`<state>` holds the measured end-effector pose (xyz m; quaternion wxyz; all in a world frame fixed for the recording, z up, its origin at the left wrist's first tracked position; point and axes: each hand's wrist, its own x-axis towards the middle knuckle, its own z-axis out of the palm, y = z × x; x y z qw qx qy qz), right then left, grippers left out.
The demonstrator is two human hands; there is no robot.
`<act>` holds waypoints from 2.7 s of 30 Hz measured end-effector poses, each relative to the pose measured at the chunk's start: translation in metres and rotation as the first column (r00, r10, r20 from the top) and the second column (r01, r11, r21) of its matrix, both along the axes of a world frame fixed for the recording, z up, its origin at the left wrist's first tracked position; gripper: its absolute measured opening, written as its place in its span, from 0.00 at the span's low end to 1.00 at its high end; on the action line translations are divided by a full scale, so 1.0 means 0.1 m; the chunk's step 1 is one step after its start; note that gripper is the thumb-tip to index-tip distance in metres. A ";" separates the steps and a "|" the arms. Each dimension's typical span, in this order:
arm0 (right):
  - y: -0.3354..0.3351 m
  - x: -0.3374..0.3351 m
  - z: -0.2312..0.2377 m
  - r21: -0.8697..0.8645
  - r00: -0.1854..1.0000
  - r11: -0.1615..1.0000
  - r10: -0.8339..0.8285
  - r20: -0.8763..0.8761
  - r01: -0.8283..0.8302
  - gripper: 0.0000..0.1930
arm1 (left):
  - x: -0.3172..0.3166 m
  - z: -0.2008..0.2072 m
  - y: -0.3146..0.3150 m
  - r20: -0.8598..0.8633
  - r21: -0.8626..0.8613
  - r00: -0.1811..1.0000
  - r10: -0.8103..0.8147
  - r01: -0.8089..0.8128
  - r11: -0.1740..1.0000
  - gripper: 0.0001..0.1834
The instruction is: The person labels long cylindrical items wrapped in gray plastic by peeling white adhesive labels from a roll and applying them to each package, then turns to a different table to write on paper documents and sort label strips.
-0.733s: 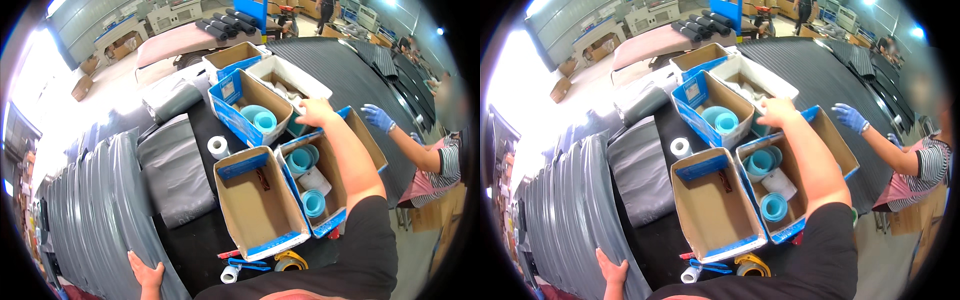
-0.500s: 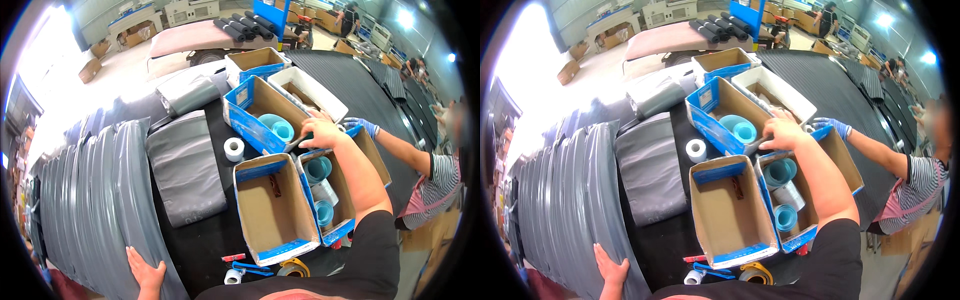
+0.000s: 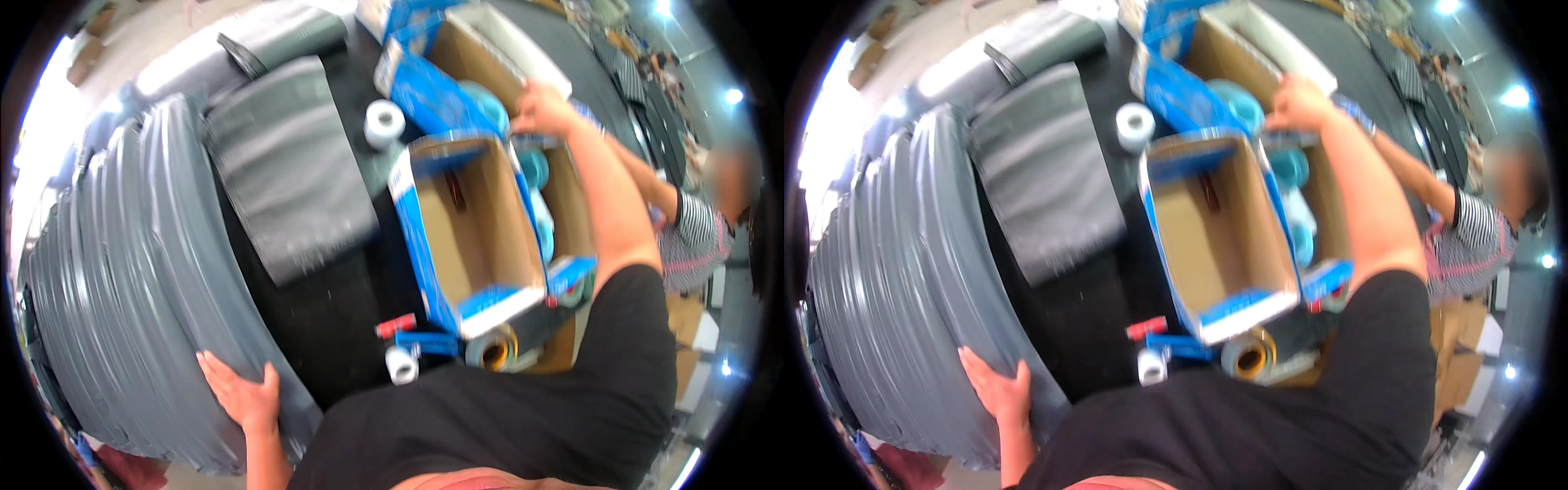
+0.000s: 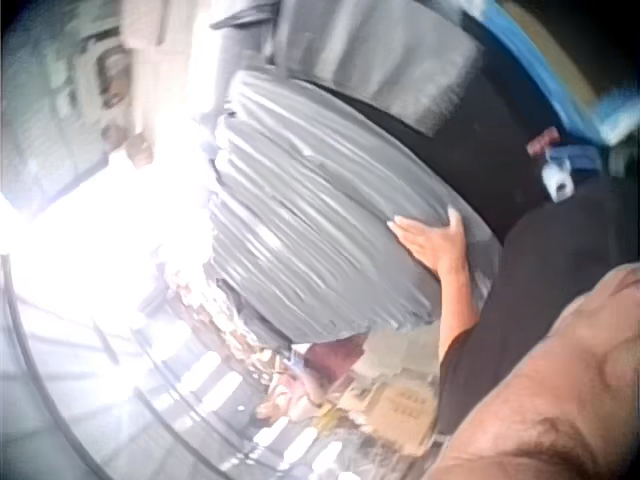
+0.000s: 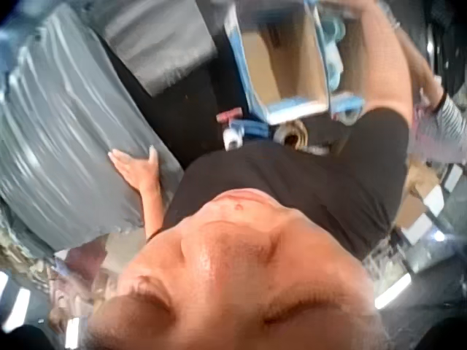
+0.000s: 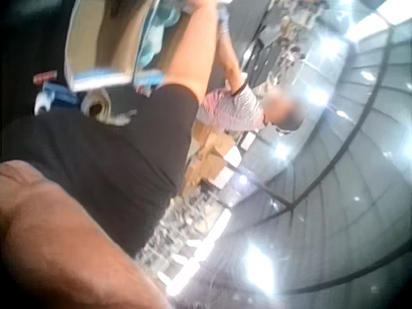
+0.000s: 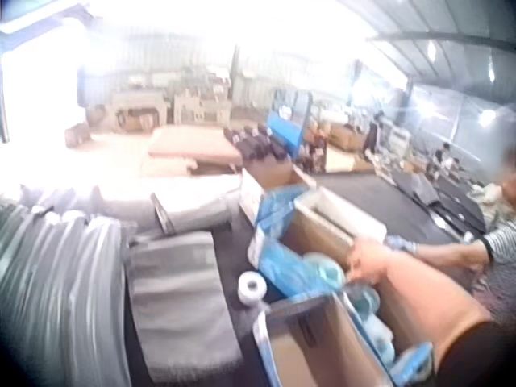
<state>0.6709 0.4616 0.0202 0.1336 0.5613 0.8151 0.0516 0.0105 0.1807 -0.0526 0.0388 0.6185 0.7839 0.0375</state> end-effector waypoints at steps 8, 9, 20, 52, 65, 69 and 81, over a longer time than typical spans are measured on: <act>-0.68 -0.38 0.59 -0.032 0.920 0.958 -0.284 -0.269 0.287 0.21 | 0.01 0.03 0.02 -0.023 -0.042 0.999 0.034 -0.035 0.999 0.54; -0.83 -0.48 0.69 -0.348 0.803 0.869 -0.472 -0.364 0.352 0.21 | 0.02 0.03 0.03 -0.017 -0.034 0.999 0.047 -0.047 0.998 0.54; -2.93 -0.46 0.74 0.212 0.930 0.953 -0.138 -0.339 0.219 0.22 | 0.02 0.03 0.09 0.002 -0.020 0.999 0.032 -0.032 0.999 0.57; -4.43 -0.98 -0.24 0.256 0.235 0.578 0.112 -0.966 0.775 0.22 | 0.16 0.06 0.09 -0.128 -0.071 0.981 0.143 -0.153 0.986 0.59; -2.14 -0.33 -0.36 -0.479 0.258 0.444 -0.877 -0.405 0.757 0.17 | 0.35 0.17 0.05 -0.181 -0.051 0.966 0.182 -0.194 0.980 0.57; -1.86 -0.04 -0.88 -0.560 0.105 0.338 -0.908 -0.406 0.757 0.16 | 0.36 0.10 0.09 -0.166 -0.037 0.970 0.178 -0.186 0.982 0.57; -1.90 0.21 -0.68 -0.357 -0.245 0.543 -0.270 -0.931 0.760 0.12 | 0.43 0.20 0.06 -0.124 -0.059 0.976 0.177 -0.186 0.981 0.57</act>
